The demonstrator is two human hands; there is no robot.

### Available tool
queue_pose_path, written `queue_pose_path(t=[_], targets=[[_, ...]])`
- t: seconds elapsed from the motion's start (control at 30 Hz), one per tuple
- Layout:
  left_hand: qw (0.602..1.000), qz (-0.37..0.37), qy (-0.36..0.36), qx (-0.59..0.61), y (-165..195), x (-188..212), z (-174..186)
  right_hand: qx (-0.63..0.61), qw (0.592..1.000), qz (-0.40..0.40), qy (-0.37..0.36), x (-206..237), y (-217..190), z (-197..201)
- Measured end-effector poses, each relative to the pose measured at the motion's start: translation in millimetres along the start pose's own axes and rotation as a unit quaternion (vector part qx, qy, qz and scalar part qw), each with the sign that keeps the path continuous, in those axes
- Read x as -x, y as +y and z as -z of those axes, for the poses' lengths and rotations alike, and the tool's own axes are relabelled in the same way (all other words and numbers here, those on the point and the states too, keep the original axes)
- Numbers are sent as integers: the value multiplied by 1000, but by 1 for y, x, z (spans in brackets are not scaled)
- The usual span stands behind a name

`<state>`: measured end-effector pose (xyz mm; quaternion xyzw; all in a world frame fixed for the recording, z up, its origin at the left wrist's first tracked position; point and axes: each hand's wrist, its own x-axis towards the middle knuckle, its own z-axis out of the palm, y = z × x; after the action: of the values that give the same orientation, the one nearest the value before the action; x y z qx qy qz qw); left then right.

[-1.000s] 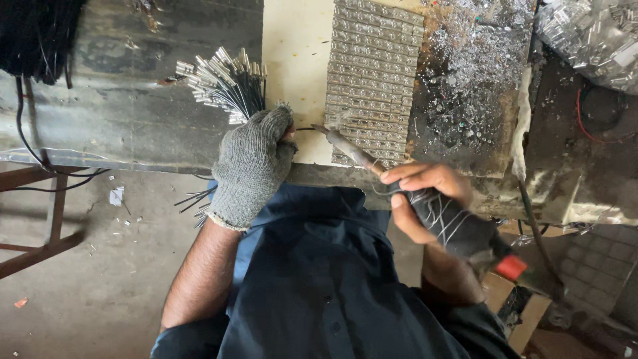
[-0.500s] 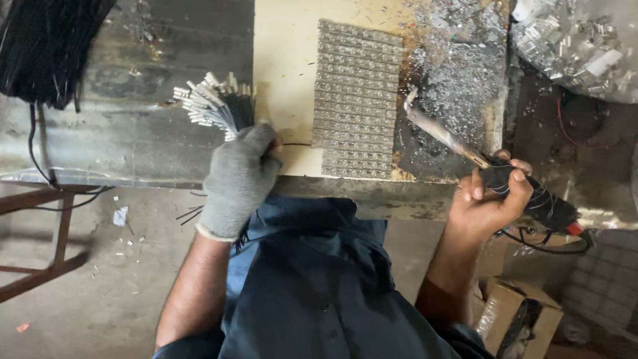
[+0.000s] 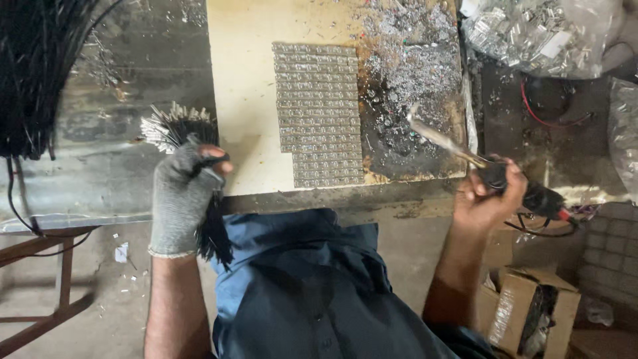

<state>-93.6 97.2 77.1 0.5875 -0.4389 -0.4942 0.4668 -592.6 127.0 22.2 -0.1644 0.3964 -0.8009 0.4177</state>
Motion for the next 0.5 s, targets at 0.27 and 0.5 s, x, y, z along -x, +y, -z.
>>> queue_pose_path(t=[0.27, 0.5], targets=[[999, 8, 36, 36, -21, 12, 5, 33, 989, -30, 141, -54, -42, 14], [996, 6, 60, 63, -42, 30, 16, 240, 969, -53, 12, -238, -160, 13]])
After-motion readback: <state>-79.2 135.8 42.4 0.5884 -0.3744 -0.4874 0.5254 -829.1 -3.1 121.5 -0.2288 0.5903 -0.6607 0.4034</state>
